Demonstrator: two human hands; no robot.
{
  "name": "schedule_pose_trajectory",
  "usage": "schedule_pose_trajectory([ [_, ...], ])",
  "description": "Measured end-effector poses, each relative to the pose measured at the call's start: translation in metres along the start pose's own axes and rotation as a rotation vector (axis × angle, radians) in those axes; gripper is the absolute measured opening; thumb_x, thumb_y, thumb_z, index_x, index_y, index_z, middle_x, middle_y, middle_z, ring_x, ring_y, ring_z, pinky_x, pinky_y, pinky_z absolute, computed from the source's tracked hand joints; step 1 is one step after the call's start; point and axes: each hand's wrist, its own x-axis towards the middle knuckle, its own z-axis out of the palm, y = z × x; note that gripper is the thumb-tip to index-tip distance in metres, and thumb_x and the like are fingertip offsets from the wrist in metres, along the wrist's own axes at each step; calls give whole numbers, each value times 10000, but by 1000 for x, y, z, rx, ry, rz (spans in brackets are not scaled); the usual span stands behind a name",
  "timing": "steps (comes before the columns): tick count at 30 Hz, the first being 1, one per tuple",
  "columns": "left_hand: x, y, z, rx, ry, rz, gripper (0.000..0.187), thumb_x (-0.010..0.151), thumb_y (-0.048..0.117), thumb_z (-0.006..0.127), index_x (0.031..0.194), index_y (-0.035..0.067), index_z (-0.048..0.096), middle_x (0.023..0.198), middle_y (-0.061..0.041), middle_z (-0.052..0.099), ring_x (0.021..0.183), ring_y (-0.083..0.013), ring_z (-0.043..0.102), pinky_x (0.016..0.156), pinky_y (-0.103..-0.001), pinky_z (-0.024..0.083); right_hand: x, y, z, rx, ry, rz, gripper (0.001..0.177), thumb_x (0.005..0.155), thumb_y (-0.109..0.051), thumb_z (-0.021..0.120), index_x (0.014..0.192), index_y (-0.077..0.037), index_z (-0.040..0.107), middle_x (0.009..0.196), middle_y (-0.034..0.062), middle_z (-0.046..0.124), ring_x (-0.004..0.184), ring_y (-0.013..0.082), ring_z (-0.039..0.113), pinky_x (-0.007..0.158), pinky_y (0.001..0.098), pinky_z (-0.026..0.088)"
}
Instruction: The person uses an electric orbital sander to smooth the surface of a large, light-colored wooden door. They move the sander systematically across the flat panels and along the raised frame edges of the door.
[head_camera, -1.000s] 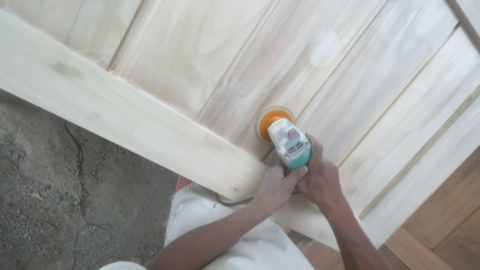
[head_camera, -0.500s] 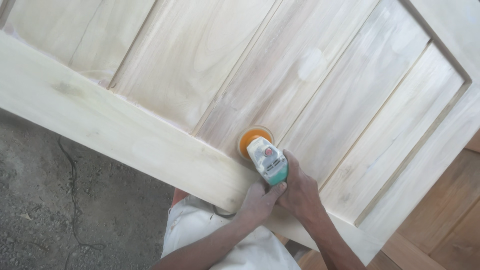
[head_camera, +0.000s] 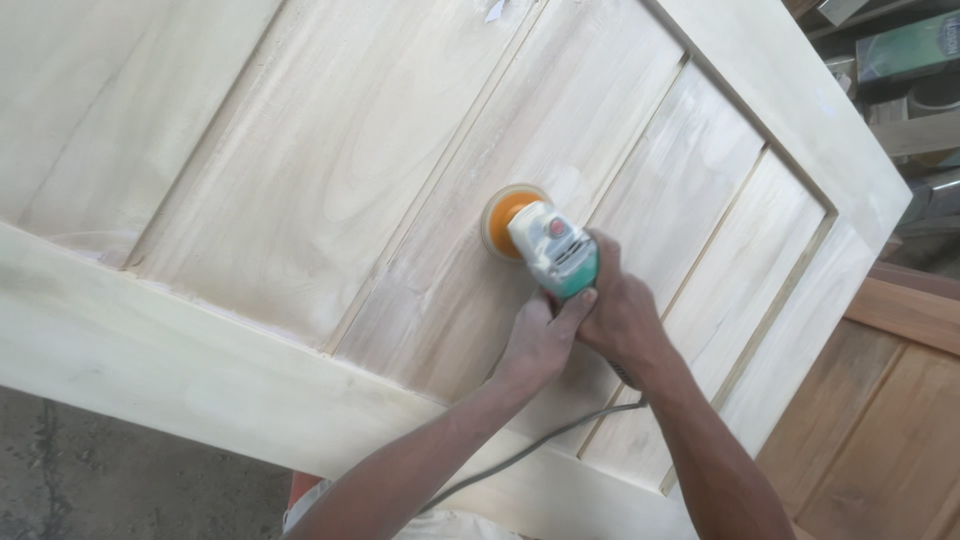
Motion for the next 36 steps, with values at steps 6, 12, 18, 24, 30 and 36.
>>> schedule_pose_trajectory([
  [6,69,27,40,112,-22,-76,800,871,677,590,1140,-75,639,984,-220,734,956,-335,742,847,-432,562,49,24,-42,-37,110,25,855,841,-306,795,1467,-77,260,1106,307,711,1014,478,717,839,526,610],
  [12,131,47,67,125,23,-10,870,821,736,585,1185,-53,633,1030,-235,739,996,-366,748,869,-446,574,99,50,-71,-16,155,8,844,857,-331,816,1445,-79,265,1167,325,687,1048,486,710,931,509,586],
  [18,183,73,85,199,30,-36,934,821,751,575,1294,-53,592,1182,-248,698,1096,-364,709,950,-457,546,148,80,-93,0,238,-14,872,830,-364,842,1422,-76,271,1252,303,663,1124,466,686,1004,508,543],
  [24,208,89,90,270,39,-23,947,813,748,578,1320,-52,594,1214,-248,706,1129,-357,710,996,-439,533,172,92,-100,-7,296,-56,919,809,-392,889,1352,-4,258,1211,318,643,1102,431,693,951,501,577],
  [30,162,70,74,280,61,29,945,831,743,550,1352,-45,565,1212,-267,693,1138,-382,687,995,-456,514,133,77,-82,40,235,-20,870,836,-405,853,1364,-15,281,1193,326,670,1035,459,722,898,497,604],
  [36,52,25,40,180,30,-7,922,843,723,525,1323,-63,565,1113,-287,730,1064,-392,728,913,-454,557,36,40,-31,4,196,-141,824,877,-358,801,1430,-48,274,1082,319,716,982,494,724,834,537,593],
])
